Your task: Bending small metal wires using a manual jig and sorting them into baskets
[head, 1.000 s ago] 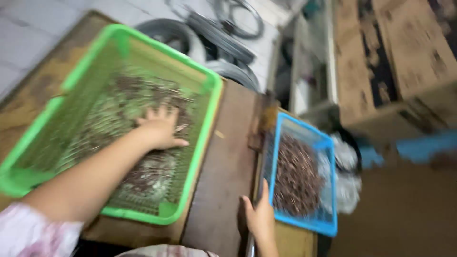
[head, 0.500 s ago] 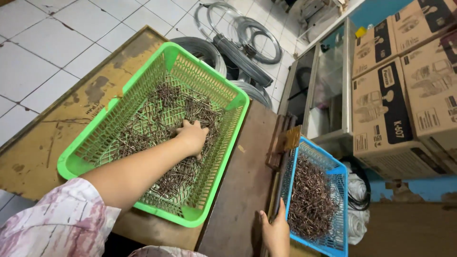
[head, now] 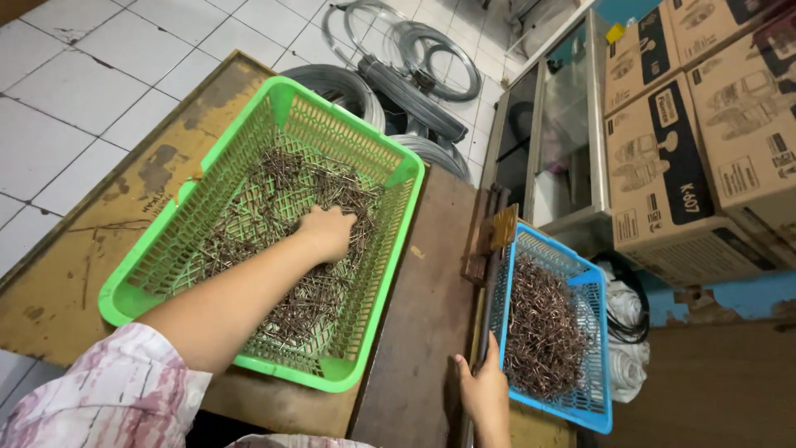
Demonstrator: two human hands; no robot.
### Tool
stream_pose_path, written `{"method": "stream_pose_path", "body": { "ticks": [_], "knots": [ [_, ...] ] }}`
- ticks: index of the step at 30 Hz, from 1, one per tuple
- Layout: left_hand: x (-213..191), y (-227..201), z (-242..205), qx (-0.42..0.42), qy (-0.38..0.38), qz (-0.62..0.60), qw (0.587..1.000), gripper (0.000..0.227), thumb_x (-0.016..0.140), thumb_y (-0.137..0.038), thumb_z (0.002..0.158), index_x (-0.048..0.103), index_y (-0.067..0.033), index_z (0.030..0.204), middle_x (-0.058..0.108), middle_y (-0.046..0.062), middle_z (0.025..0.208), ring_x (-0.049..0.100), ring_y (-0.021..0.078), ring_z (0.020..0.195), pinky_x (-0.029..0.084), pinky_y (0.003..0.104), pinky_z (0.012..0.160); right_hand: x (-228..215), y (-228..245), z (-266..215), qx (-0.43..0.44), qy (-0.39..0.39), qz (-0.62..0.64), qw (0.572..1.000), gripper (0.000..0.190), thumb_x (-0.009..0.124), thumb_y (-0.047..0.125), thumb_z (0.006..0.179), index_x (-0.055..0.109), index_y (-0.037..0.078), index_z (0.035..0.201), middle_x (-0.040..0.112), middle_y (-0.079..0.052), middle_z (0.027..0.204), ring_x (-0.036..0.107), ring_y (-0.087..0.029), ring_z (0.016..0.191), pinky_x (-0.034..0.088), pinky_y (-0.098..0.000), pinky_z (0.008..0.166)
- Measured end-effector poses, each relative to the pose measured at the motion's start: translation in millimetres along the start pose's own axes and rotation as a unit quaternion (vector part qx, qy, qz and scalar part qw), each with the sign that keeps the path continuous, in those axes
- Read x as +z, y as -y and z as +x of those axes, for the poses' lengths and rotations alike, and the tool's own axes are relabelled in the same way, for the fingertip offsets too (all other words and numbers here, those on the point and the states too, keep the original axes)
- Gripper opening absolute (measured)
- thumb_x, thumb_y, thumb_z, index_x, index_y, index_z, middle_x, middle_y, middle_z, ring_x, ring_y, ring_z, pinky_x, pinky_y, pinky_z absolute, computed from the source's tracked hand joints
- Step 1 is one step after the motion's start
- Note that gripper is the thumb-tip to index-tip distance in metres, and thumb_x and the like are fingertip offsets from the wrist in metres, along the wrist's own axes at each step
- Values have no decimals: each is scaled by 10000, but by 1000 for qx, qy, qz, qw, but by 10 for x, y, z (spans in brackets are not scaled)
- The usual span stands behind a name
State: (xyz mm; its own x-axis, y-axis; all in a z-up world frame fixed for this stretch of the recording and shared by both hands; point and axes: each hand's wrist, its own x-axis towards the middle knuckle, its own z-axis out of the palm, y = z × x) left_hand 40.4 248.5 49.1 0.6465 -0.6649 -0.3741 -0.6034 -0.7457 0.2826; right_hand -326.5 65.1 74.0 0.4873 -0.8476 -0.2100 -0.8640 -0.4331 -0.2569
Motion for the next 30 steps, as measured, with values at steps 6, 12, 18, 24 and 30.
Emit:
{"method": "stream_pose_path", "body": {
  "ticks": [6,12,18,24,30],
  "knots": [
    [-253,80,-177,33,12,-3,999,470,660,-121,914,726,-242,1364,742,126,1284,726,361,1120,614,509,975,9,-6,-8,-2,-9,13,1000,884,758,317,942,325,187,1702,782,-175,868,751,-357,733,600,-461,720],
    [-742,14,-632,31,136,-81,987,751,559,110,931,564,-248,1591,705,115,1453,669,160,684,586,268,612,-52,102,-61,9,-5,9,1000,865,741,327,954,323,177,1696,820,-174,974,792,-352,792,617,-458,735],
    [-729,125,-596,37,141,-84,986,656,621,67,891,711,-279,1442,755,67,1383,776,204,897,646,339,779,-4,26,-32,-9,-14,36,999,849,742,297,942,346,180,1684,816,-191,1126,813,-377,896,629,-463,789],
    [-457,266,-237,81,132,-113,981,457,599,-442,1085,691,-187,1453,761,66,1385,778,256,1144,597,447,1057,-18,57,-47,3,-15,39,999,844,745,304,936,361,210,1682,825,-193,1046,799,-365,791,621,-466,729],
    [-685,146,-422,57,93,-152,982,717,686,-190,1025,366,-52,1652,737,210,1281,775,276,888,668,362,773,0,10,-42,-9,-14,38,999,862,732,338,944,339,158,1689,772,-210,1281,805,-402,994,628,-475,844]
  ]
}}
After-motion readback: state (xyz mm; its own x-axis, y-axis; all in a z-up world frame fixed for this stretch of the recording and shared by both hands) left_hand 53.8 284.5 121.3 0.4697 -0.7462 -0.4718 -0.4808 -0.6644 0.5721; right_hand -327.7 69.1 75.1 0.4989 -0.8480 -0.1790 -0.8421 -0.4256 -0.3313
